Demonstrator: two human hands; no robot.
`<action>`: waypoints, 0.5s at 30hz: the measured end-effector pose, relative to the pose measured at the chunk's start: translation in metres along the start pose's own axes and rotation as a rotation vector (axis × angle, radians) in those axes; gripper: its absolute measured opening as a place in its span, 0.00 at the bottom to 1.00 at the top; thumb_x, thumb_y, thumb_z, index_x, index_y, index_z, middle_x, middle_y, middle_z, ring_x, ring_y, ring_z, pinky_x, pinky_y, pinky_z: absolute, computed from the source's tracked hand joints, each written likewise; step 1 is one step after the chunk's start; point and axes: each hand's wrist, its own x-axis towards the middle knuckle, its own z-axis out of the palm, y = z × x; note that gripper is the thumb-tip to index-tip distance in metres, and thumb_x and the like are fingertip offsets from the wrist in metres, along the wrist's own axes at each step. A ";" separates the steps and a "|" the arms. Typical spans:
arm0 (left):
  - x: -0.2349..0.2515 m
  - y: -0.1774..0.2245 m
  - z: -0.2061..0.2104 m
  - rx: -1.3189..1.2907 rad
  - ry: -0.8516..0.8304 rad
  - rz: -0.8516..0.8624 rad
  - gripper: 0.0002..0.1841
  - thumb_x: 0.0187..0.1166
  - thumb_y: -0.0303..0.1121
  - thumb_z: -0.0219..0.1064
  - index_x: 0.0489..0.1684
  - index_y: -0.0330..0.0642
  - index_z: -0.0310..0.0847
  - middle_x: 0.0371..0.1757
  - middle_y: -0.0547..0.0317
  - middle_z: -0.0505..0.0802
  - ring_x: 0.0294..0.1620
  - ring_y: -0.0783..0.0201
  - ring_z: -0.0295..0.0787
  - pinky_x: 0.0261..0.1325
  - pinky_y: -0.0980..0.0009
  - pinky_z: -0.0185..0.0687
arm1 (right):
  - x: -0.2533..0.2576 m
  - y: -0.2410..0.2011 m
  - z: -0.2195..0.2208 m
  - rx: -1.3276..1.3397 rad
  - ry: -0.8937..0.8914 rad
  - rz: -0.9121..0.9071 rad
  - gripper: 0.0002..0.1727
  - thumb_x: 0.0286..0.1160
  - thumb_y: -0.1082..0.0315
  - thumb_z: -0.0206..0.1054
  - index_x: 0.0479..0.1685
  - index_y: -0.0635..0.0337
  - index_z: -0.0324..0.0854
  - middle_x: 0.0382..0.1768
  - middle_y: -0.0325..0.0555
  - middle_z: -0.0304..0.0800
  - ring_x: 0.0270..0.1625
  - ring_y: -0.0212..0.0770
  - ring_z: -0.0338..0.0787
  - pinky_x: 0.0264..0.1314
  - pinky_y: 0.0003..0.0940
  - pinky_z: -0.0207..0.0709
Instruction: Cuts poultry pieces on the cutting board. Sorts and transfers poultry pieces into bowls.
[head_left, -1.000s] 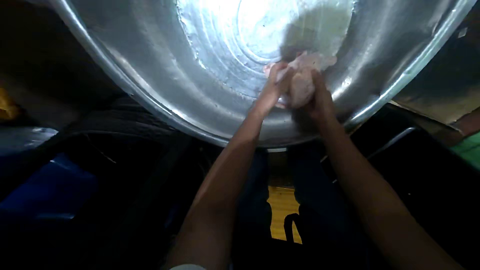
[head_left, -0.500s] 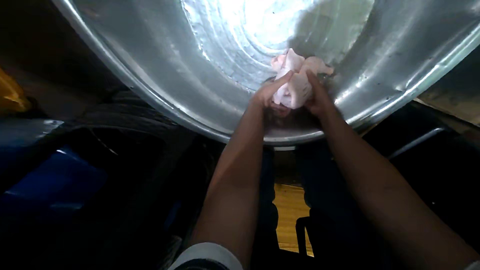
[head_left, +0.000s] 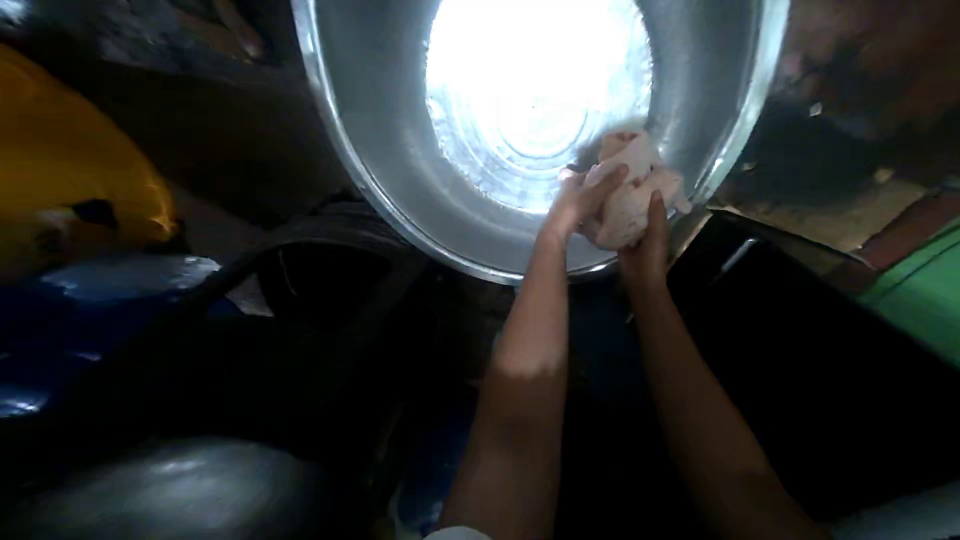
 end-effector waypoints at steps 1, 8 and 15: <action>-0.019 0.013 0.004 0.014 0.000 0.011 0.34 0.80 0.58 0.68 0.78 0.43 0.76 0.61 0.40 0.90 0.54 0.50 0.90 0.53 0.50 0.87 | -0.014 -0.015 0.001 0.017 -0.030 -0.030 0.31 0.90 0.47 0.55 0.86 0.52 0.61 0.69 0.47 0.83 0.66 0.40 0.87 0.67 0.43 0.84; -0.177 0.093 0.021 0.021 0.009 0.512 0.22 0.79 0.47 0.73 0.58 0.37 0.88 0.47 0.50 0.95 0.45 0.63 0.92 0.53 0.58 0.89 | -0.142 -0.126 0.019 0.120 -0.246 -0.310 0.31 0.83 0.44 0.62 0.77 0.52 0.68 0.60 0.41 0.87 0.62 0.37 0.88 0.67 0.41 0.85; -0.399 0.120 -0.001 -0.133 0.175 0.902 0.23 0.74 0.37 0.78 0.66 0.36 0.85 0.51 0.51 0.96 0.50 0.65 0.94 0.58 0.60 0.91 | -0.312 -0.210 0.051 0.085 -0.594 -0.595 0.31 0.64 0.39 0.76 0.61 0.46 0.77 0.49 0.28 0.92 0.55 0.29 0.91 0.62 0.34 0.86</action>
